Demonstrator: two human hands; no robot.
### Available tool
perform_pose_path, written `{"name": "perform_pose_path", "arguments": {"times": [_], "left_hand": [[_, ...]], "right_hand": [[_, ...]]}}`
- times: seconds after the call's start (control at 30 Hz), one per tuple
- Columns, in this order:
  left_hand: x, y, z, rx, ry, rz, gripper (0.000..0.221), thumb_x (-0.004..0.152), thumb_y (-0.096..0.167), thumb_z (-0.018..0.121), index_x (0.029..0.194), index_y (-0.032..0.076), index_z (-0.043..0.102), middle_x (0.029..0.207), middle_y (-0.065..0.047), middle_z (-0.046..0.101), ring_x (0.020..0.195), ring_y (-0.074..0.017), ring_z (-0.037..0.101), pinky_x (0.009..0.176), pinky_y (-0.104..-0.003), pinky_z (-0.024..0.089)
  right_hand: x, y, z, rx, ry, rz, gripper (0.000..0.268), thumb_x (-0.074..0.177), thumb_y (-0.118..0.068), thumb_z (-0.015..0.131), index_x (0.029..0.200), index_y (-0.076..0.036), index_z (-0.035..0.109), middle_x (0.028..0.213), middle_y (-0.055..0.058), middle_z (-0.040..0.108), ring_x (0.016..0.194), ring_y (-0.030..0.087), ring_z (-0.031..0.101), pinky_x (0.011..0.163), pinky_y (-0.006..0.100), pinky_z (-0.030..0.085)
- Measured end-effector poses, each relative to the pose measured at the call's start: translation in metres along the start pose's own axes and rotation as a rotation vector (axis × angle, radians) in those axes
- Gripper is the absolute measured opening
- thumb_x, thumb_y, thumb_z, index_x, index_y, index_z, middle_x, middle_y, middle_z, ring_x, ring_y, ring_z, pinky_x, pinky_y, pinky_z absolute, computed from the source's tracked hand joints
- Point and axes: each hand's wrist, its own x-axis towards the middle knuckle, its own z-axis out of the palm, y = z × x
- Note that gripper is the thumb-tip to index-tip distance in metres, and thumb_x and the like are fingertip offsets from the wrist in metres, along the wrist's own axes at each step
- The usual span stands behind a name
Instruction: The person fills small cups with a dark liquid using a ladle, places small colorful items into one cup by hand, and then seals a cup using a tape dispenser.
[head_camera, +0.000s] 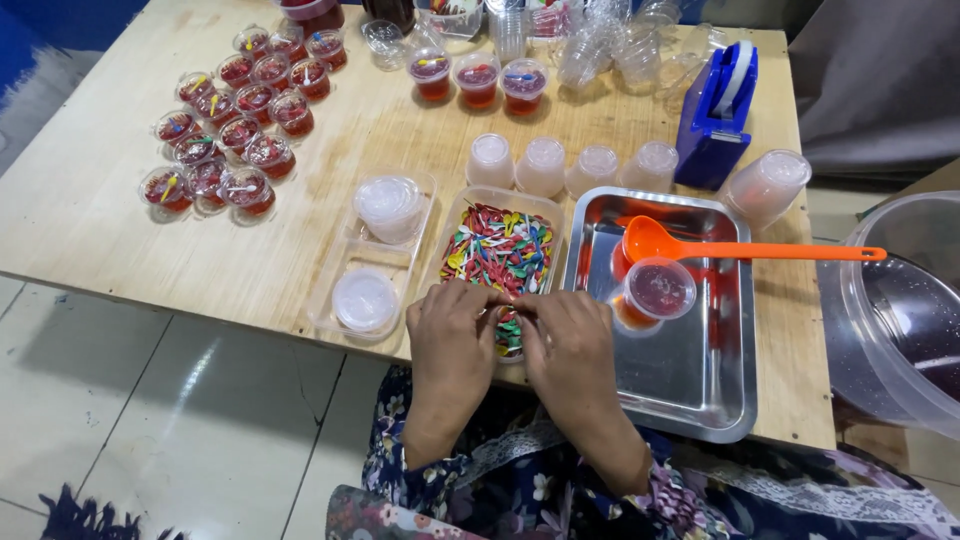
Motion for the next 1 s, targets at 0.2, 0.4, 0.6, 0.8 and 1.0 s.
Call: {"name": "perform_pose_path", "arguments": {"times": [0.2,0.4,0.6,0.8,1.0], "left_hand": [[0.003,0.026,0.006,-0.195,0.01,0.138,0.006,0.089,0.022,0.075,0.094,0.025,0.074,0.086,0.003,0.064,0.092,-0.0235,0.065,0.082,-0.037,0.047],[0.005,0.069,0.028,-0.316,-0.065,0.247,0.012,0.095,0.011,0.068,0.105,0.008,0.073,0.09,-0.007,0.061,0.088,-0.028,0.056,0.075,-0.041,0.045],[0.011,0.087,0.079,-0.167,0.02,0.323,0.009,0.09,0.016,0.07,0.099,0.019,0.07,0.085,-0.002,0.059,0.09,-0.0274,0.063,0.076,-0.041,0.049],[0.02,0.095,0.12,-0.004,0.015,0.305,0.019,0.081,0.018,0.076,0.098,0.018,0.067,0.088,-0.003,0.06,0.092,-0.0276,0.061,0.075,-0.041,0.049],[0.024,0.091,0.129,-0.033,-0.056,0.283,0.038,0.069,0.019,0.089,0.101,0.014,0.069,0.095,-0.007,0.063,0.098,-0.0303,0.062,0.081,-0.045,0.05]], "right_hand": [[-0.002,0.012,-0.037,-0.046,0.053,0.008,0.014,0.089,-0.021,0.078,0.102,-0.025,0.077,0.082,-0.006,0.067,0.085,0.019,0.066,0.08,0.032,0.046],[-0.01,0.028,-0.081,-0.162,-0.06,0.105,0.019,0.093,-0.015,0.071,0.112,-0.016,0.075,0.107,0.0,0.074,0.1,0.02,0.066,0.088,0.039,0.045],[-0.013,0.073,-0.094,-0.243,0.049,0.11,0.015,0.09,-0.016,0.079,0.104,-0.021,0.078,0.087,0.0,0.066,0.088,0.025,0.067,0.082,0.037,0.051],[-0.023,0.119,-0.084,-0.466,0.038,0.09,0.018,0.089,-0.021,0.078,0.107,-0.024,0.077,0.089,0.0,0.064,0.09,0.023,0.066,0.085,0.035,0.054],[-0.021,0.126,-0.08,-0.476,-0.003,0.148,0.017,0.089,-0.026,0.076,0.106,-0.027,0.077,0.091,-0.001,0.064,0.09,0.023,0.068,0.085,0.036,0.056]]}}
